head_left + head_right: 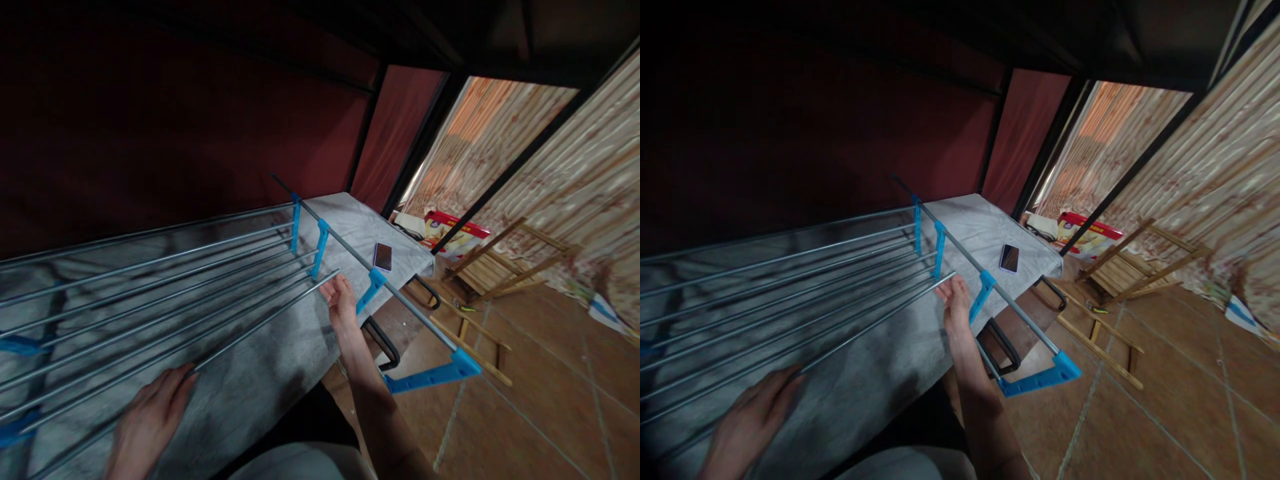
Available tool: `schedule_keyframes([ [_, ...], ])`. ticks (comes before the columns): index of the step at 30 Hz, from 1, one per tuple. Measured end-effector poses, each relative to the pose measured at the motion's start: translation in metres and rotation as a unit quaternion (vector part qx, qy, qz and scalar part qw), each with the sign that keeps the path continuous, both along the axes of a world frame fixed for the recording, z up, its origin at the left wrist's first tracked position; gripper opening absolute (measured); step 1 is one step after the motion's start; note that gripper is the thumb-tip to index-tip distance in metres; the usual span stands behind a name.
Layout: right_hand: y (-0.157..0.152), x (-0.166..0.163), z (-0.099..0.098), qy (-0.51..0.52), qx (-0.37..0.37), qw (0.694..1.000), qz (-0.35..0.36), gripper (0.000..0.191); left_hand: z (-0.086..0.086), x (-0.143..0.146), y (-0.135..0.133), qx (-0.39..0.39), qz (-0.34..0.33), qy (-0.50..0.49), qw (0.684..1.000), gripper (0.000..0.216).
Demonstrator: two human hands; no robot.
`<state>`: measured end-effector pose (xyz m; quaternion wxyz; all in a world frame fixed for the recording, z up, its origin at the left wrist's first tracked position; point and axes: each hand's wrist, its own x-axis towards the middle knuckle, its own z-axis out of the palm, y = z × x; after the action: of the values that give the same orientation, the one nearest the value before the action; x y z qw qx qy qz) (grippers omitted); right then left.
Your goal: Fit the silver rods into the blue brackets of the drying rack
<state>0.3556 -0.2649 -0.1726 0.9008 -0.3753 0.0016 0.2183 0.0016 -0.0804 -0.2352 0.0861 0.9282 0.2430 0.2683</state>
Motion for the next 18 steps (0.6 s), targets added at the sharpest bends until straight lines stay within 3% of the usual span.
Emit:
schedule_keyframes([
  [9,0.007,-0.006,-0.015,0.007,-0.016,0.998,0.061,0.014,0.018,0.012,-0.013,0.008,0.041,0.037,0.998,0.042],
  [18,-0.001,0.001,-0.040,0.044,-0.066,0.995,0.052,0.011,0.027,-0.016,-0.011,0.005,0.142,0.064,0.988,0.041],
])
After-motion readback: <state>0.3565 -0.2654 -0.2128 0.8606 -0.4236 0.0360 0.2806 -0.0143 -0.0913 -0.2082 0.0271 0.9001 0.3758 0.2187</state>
